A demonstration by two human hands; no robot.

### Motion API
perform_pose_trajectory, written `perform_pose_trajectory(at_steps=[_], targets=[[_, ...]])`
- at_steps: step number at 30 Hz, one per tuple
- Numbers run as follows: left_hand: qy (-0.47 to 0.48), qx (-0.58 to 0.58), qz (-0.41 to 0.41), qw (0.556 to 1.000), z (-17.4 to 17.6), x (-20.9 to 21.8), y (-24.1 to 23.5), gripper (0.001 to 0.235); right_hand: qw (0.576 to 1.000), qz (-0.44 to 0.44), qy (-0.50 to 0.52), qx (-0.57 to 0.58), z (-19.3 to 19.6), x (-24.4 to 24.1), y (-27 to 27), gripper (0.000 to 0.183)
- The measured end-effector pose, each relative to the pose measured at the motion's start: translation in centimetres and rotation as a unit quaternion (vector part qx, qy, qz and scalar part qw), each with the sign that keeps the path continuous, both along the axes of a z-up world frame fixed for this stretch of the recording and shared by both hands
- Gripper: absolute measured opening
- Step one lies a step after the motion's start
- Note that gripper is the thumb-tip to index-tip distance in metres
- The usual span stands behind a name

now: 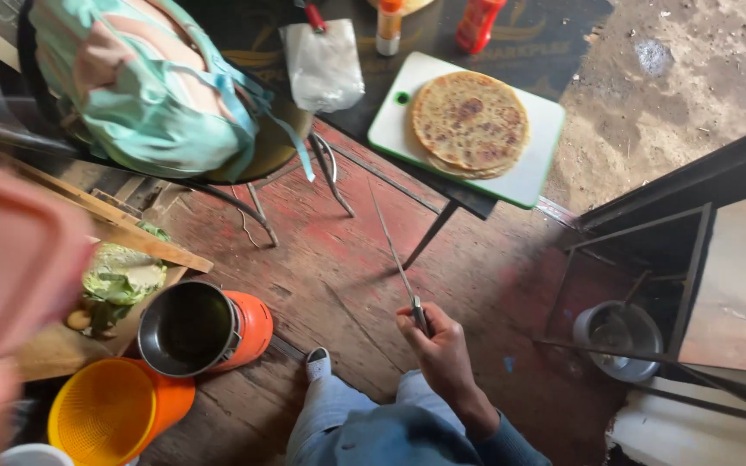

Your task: Preparing a sausage wrap by frying sausages, placing them on flatbread, and adding vegetable toppings and seasonings.

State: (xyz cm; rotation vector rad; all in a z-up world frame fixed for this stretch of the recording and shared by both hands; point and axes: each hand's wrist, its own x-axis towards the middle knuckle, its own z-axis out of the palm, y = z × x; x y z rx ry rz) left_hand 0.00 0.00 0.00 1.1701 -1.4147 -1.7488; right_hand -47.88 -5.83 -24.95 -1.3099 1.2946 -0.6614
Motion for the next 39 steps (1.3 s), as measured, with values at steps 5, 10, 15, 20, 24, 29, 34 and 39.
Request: perform_pose_trajectory(at_steps=[5, 10, 15, 20, 24, 29, 34, 39], targets=[[0.223, -0.044, 0.675, 0.702, -9.5, -23.7, -3.7, 0.065, 0.999, -0.036, -0.036, -0.005, 0.9, -7.2, -3.1, 0.008], [0.293, 0.033, 0.612, 0.734, -15.1, -35.5, -12.2, 0.065, 0.996, -0.090, 0.007, -0.028, 1.9, -14.8, -4.5, 0.008], [0.247, 0.076, 0.640, 0.724, -19.6, -42.7, -20.1, 0.007, 0.971, -0.233, -0.035, 0.046, 0.5, -20.4, -5.6, 0.008], [0.231, 0.108, 0.602, 0.757, -18.3, -47.2, -29.5, 0.016, 0.946, -0.319, -0.034, 0.044, -0.9, -23.0, -8.0, 0.010], [0.248, 0.119, 0.596, 0.755, -21.1, -49.7, -40.2, 0.018, 0.938, -0.338, 0.074, 0.032, 0.1, -24.7, -12.7, 0.014], [0.220, 0.043, 0.624, 0.749, -27.4, -50.7, -50.6, 0.014, 0.917, -0.389, 0.086, 0.014, -1.2, -27.9, -16.5, 0.017], [0.227, 0.092, 0.715, 0.655, -33.7, -50.5, -60.0, 0.057, 0.881, -0.465, 0.083, -0.019, -2.4, -28.5, -20.6, 0.014], [0.264, 0.173, 0.680, 0.661, -34.4, -51.7, -58.5, 0.021, 0.878, -0.450, 0.086, 0.139, 0.2, -28.5, -22.5, 0.021]])
